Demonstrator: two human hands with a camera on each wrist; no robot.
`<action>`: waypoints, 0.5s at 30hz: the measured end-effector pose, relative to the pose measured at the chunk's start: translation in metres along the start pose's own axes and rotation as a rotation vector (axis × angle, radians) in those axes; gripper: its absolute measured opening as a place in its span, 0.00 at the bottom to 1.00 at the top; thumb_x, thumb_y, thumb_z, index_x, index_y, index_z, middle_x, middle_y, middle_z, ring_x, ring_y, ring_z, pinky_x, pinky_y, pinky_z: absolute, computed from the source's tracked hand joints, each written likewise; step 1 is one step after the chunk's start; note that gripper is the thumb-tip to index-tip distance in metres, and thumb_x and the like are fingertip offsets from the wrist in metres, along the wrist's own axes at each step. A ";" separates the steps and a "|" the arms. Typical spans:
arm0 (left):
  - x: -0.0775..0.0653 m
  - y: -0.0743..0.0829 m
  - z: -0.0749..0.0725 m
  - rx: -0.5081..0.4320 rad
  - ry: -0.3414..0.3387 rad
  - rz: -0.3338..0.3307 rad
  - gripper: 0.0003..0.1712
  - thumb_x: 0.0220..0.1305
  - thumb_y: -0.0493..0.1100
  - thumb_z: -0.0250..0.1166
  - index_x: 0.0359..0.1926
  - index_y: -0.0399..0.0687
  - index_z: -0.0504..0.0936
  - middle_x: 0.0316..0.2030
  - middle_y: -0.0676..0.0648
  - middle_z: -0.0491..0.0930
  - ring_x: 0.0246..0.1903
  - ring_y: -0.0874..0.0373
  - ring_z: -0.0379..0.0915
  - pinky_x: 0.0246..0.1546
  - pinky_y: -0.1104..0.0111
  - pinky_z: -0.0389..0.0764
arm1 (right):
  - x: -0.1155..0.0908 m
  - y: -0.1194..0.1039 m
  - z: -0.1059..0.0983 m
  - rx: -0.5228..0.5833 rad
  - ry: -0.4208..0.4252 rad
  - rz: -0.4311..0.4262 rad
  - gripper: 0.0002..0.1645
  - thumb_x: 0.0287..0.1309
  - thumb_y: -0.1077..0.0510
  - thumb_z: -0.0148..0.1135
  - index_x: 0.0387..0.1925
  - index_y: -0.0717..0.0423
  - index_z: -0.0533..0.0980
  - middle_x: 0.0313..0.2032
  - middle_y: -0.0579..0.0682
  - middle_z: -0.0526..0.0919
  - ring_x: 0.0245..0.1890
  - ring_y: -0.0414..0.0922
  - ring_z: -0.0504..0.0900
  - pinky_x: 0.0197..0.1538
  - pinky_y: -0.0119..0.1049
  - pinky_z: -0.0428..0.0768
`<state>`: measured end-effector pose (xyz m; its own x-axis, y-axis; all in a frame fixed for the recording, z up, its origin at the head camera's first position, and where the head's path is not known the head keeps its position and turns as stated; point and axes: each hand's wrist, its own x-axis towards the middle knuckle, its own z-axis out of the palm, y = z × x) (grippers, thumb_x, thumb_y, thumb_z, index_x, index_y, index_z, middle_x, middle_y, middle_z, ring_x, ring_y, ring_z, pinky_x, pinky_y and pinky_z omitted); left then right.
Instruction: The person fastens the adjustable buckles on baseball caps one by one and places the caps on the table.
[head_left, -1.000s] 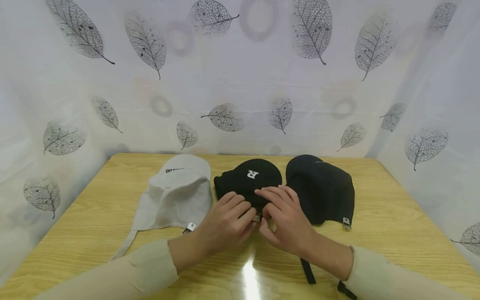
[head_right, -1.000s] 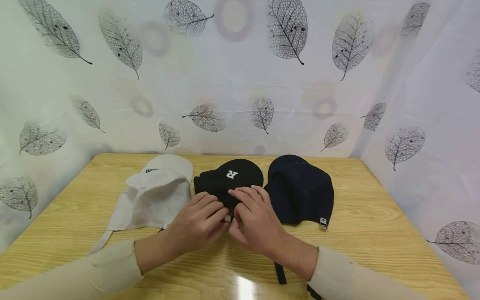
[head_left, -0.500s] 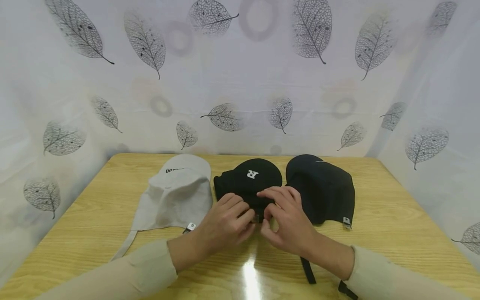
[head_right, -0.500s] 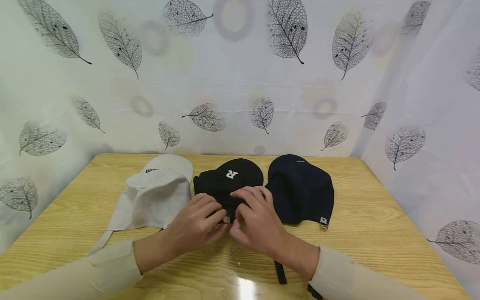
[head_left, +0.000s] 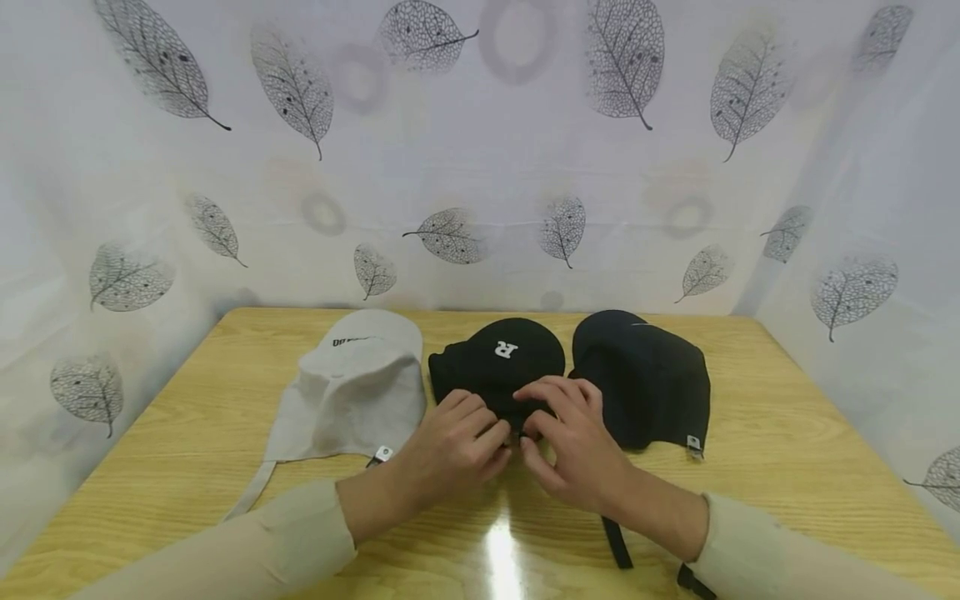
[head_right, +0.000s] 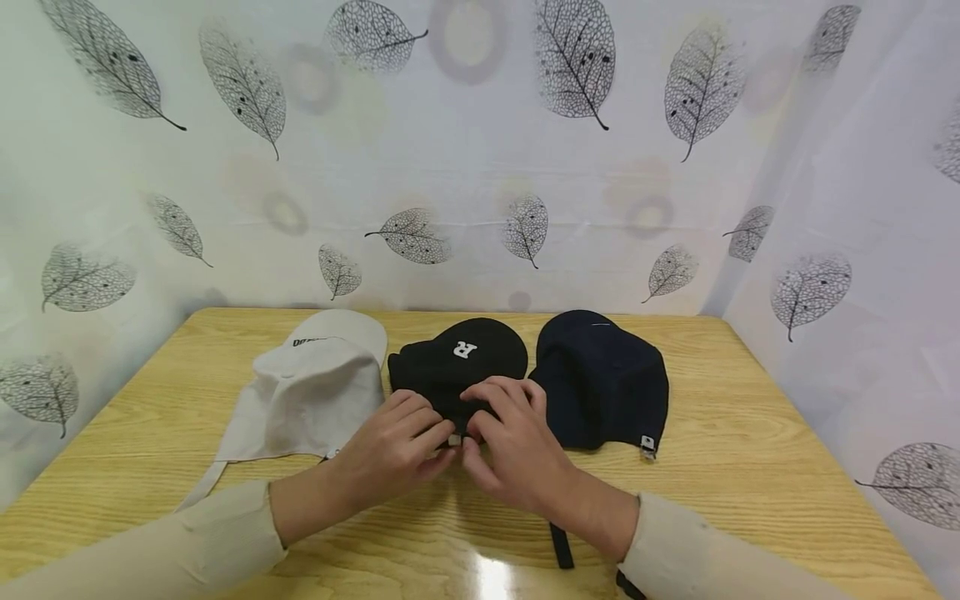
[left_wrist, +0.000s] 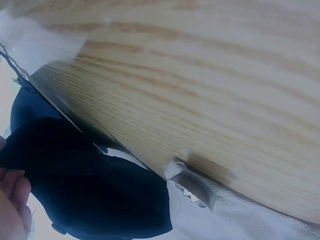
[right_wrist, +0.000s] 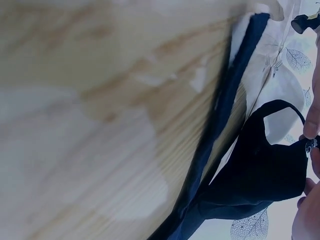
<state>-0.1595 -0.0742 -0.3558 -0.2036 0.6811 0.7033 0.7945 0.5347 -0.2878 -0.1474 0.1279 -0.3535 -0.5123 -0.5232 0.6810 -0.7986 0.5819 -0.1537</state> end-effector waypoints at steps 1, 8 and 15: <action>0.000 0.000 0.000 -0.003 -0.003 -0.003 0.07 0.51 0.46 0.66 0.28 0.48 0.81 0.24 0.53 0.78 0.26 0.59 0.70 0.36 0.68 0.72 | 0.000 0.000 0.000 0.000 0.000 -0.001 0.06 0.49 0.58 0.58 0.20 0.47 0.72 0.49 0.49 0.76 0.54 0.48 0.69 0.51 0.53 0.58; 0.000 -0.001 -0.001 0.023 -0.025 -0.004 0.08 0.53 0.48 0.65 0.28 0.49 0.81 0.24 0.53 0.79 0.26 0.59 0.71 0.36 0.67 0.71 | -0.001 0.002 -0.002 0.000 -0.009 0.000 0.07 0.46 0.60 0.59 0.19 0.46 0.71 0.48 0.49 0.76 0.53 0.48 0.69 0.51 0.53 0.58; 0.001 0.000 -0.001 0.078 -0.018 0.027 0.08 0.52 0.49 0.65 0.25 0.50 0.79 0.22 0.53 0.78 0.25 0.58 0.71 0.35 0.66 0.71 | 0.000 0.002 -0.002 -0.003 -0.026 -0.009 0.05 0.47 0.58 0.59 0.21 0.46 0.72 0.49 0.49 0.76 0.54 0.48 0.68 0.53 0.54 0.57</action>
<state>-0.1596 -0.0739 -0.3545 -0.1932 0.7042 0.6832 0.7532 0.5527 -0.3566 -0.1482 0.1302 -0.3519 -0.5134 -0.5440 0.6637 -0.8022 0.5789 -0.1461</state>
